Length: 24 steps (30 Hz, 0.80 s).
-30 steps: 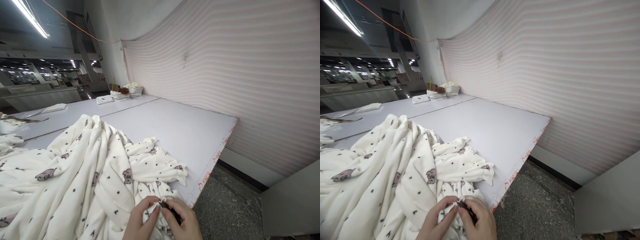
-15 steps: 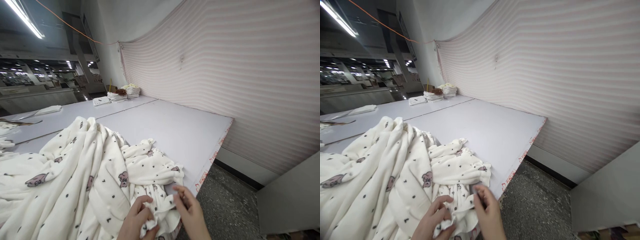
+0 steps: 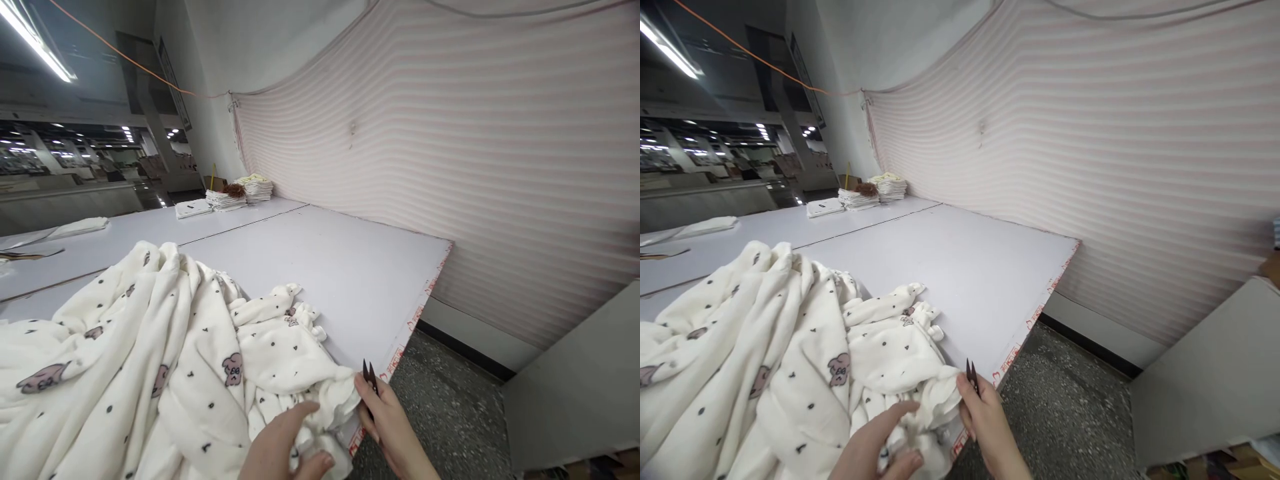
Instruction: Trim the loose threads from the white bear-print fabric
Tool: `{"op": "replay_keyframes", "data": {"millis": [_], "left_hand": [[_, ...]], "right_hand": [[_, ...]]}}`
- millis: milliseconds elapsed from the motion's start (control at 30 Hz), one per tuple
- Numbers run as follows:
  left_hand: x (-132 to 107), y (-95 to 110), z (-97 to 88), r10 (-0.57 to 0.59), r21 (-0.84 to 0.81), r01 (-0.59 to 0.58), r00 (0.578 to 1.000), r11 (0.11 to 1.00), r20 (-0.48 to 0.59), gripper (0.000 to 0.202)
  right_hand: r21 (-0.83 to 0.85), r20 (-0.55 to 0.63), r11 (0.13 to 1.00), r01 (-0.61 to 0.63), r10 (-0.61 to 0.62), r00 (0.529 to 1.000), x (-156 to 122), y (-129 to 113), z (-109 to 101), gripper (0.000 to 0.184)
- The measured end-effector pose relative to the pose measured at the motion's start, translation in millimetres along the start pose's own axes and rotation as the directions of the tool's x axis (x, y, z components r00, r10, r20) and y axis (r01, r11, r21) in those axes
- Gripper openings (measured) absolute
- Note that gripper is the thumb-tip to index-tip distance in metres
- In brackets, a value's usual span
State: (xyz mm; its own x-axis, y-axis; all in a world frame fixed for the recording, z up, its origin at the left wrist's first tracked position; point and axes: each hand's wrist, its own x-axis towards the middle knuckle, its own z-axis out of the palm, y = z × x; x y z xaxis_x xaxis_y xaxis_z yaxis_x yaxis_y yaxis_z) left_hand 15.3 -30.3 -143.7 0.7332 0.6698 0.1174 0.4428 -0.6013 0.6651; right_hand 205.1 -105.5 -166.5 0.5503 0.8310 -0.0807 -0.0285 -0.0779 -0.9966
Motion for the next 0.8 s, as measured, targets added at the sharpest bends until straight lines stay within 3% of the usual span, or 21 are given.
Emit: {"op": "replay_keyframes", "data": {"millis": [67, 133, 200, 267, 367, 433, 567, 800], "left_hand": [[8, 10, 5.5, 0.067, 0.015, -0.066, 0.996, 0.998, -0.064, 0.035], [13, 19, 7.9, 0.111, 0.003, -0.112, 0.978, 0.994, -0.179, 0.018], [15, 25, 6.4, 0.158, -0.037, -0.174, 0.954, 0.984, -0.256, 0.016], [13, 26, 2.3, 0.197, -0.084, -0.227, 0.944, 0.970, -0.266, 0.015], [9, 24, -3.2, 0.210, -0.095, -0.237, 0.950, 0.967, -0.230, 0.011], [7, 23, -4.4, 0.203, -0.079, -0.226, 0.953, 0.971, -0.223, 0.010], [8, 24, -3.1, 0.189, -0.067, -0.208, 0.958, 0.976, -0.217, 0.009], [6, 23, -0.4, 0.236, -0.015, -0.247, 0.941, 0.969, -0.243, 0.014]], "right_hand": [[0.162, 0.052, 0.983, -0.087, 0.080, 0.995, -13, -2, 7, 0.046], [0.211, 0.044, 0.974, -0.081, 0.073, 0.996, -18, -5, 11, 0.048], [0.085, -0.025, 0.995, 0.047, -0.045, 0.999, -20, -10, 12, 0.044], [-0.125, -0.095, 0.977, 0.171, -0.183, 0.978, -22, -17, 10, 0.035], [-0.444, -0.139, 0.853, 0.273, -0.367, 0.920, -33, -27, 5, 0.022], [-0.570, -0.090, 0.746, 0.344, -0.473, 0.877, -43, -30, 1, 0.018], [-0.632, 0.012, 0.645, 0.429, -0.546, 0.837, -59, -24, -4, 0.023], [-0.592, 0.126, 0.661, 0.462, -0.490, 0.863, -56, -24, 4, 0.023]]}}
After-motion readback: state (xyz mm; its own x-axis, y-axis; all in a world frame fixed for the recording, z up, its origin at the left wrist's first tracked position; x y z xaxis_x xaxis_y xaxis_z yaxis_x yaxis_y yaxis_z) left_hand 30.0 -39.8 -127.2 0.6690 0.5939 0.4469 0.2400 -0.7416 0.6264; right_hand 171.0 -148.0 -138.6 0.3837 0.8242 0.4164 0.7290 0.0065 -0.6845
